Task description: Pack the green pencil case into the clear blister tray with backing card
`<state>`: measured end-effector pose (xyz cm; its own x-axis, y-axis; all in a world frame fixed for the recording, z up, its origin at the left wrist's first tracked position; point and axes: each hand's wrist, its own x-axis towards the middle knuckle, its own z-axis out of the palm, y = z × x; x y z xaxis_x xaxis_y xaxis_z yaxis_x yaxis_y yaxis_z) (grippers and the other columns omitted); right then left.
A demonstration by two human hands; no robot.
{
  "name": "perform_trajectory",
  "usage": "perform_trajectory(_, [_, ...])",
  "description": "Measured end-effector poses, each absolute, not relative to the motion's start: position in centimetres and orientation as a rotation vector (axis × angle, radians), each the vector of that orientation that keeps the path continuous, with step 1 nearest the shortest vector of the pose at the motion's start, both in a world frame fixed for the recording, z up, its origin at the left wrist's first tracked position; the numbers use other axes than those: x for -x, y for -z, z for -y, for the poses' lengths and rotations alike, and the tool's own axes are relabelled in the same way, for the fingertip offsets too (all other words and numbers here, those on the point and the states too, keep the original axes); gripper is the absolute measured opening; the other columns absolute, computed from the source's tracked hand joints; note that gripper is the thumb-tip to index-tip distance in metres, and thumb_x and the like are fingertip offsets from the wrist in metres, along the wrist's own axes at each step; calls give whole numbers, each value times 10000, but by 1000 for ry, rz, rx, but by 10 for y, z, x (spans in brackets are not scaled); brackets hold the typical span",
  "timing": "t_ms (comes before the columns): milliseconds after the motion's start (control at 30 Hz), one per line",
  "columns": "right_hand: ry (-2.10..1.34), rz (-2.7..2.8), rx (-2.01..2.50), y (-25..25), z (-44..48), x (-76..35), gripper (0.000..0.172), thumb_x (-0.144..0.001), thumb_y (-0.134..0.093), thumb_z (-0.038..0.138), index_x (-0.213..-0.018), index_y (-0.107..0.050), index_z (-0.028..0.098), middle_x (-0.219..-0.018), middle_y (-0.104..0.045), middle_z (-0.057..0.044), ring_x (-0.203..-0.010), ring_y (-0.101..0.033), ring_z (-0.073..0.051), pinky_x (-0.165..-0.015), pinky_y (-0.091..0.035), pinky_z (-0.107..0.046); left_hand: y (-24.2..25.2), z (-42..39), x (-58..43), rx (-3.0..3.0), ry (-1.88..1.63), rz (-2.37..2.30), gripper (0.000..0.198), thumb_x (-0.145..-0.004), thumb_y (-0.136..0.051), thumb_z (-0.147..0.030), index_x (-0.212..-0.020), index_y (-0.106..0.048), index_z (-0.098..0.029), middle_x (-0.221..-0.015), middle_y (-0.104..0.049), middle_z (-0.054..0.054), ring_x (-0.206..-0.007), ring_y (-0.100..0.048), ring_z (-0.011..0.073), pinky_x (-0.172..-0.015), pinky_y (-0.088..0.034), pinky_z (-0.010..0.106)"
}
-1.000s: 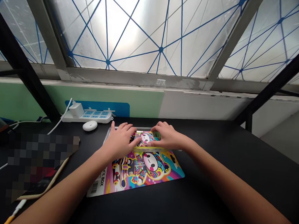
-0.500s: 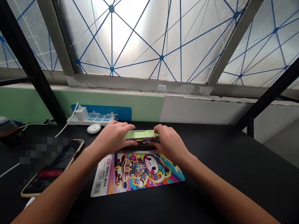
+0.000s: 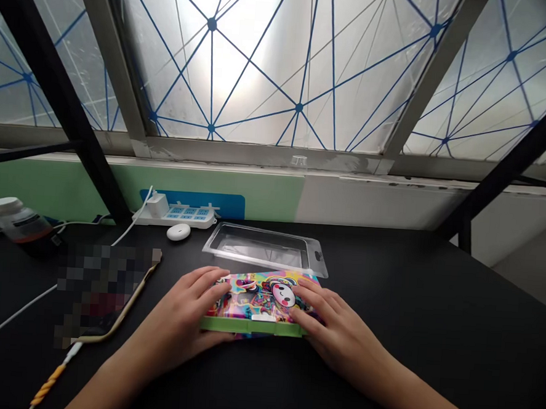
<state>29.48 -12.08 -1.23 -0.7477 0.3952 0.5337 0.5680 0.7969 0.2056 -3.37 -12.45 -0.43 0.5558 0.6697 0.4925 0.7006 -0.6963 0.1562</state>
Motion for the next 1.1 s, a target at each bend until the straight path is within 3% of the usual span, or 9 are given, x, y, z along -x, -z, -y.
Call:
perform_trajectory(167, [103, 2632, 949, 10, 110, -295, 525, -931, -593, 474, -1365, -483, 199, -1472, -503, -173, -1353, -475, -303, -1061, -453, -493, 11, 121, 42, 2873, 883, 1669, 691, -828, -726, -397, -1433, -413, -280, -1435, -514, 117, -1307, -523, 309, -1086, -454, 467])
perform_trajectory(433, [-290, 2535, 1104, -11, 79, -304, 529, -894, -634, 473, -1354, -557, 224, -1416, -556, -146, -1270, -548, -294, -1058, -459, -438, 20, 97, 32, 2897, 1168, 1925, 953, -759, -796, -406, -1519, -228, -312, -1433, -463, 131, -1288, -526, 308, -1080, -430, 471])
perform_trajectory(533, [-542, 2446, 1168, -31, 59, -304, 378, -913, -584, 494, -1160, -693, 229, -1162, -711, -95, -1041, -667, -266, -898, -535, -388, 22, 94, 29, 2891, 1307, 1938, 1116, -732, -822, -392, -1558, -74, -339, -1411, -479, 141, -1240, -567, 313, -1046, -450, 498])
perform_trajectory(633, [-585, 2139, 1314, -35, 41, -301, 391, -917, -534, 547, -955, -723, 206, -899, -748, -62, -819, -683, -241, -716, -533, -348, 23, 94, 29, 2913, 1479, 1880, 1239, -704, -847, -362, -1562, 48, -348, -1426, -480, 154, -1309, -517, 316, -1080, -417, 512])
perform_trajectory(767, [-406, 1813, 1345, -19, 35, -299, 419, -904, -545, 566, -1028, -658, 182, -833, -730, -72, -684, -654, -219, -592, -501, -325, 24, 93, 30, 2878, 1553, 1948, 1260, -713, -845, -391, -1564, 82, -329, -1392, -530, 152, -1294, -543, 296, -1088, -413, 488])
perform_trajectory(867, [-317, 2034, 1253, -12, 45, -306, 360, -948, -513, 504, -1074, -656, 199, -954, -739, -85, -813, -685, -228, -714, -535, -347, 21, 91, 27, 2730, 1555, 2063, 1147, -751, -797, -492, -1566, -18, -278, -1313, -598, 145, -1213, -606, 296, -1007, -480, 448])
perform_trajectory(967, [-288, 2375, 1061, -13, 57, -312, 367, -931, -559, 492, -1162, -652, 223, -1191, -698, -101, -1066, -648, -257, -909, -514, -397, 13, 91, 23, 2649, 1413, 2156, 718, -811, -685, -604, -1377, -438, -238, -1190, -667, 104, -1044, -676, 289, -868, -533, 391])
perform_trajectory(1033, [-255, 2424, 1070, -15, 64, -311, 466, -854, -660, 528, -1210, -628, 230, -1204, -693, -106, -1084, -634, -272, -911, -515, -413, 8, 91, 22, 2642, 1327, 2195, 492, -884, -554, -646, -1137, -586, -225, -1048, -703, 60, -926, -688, 263, -795, -529, 360])
perform_trajectory(1100, [-248, 2350, 1178, -16, 67, -308, 520, -798, -718, 545, -1200, -615, 231, -1116, -715, -93, -990, -651, -262, -839, -530, -395, 6, 90, 23, 2658, 1319, 2173, 490, -934, -433, -659, -1064, -612, -222, -990, -706, 44, -905, -676, 254, -786, -517, 354])
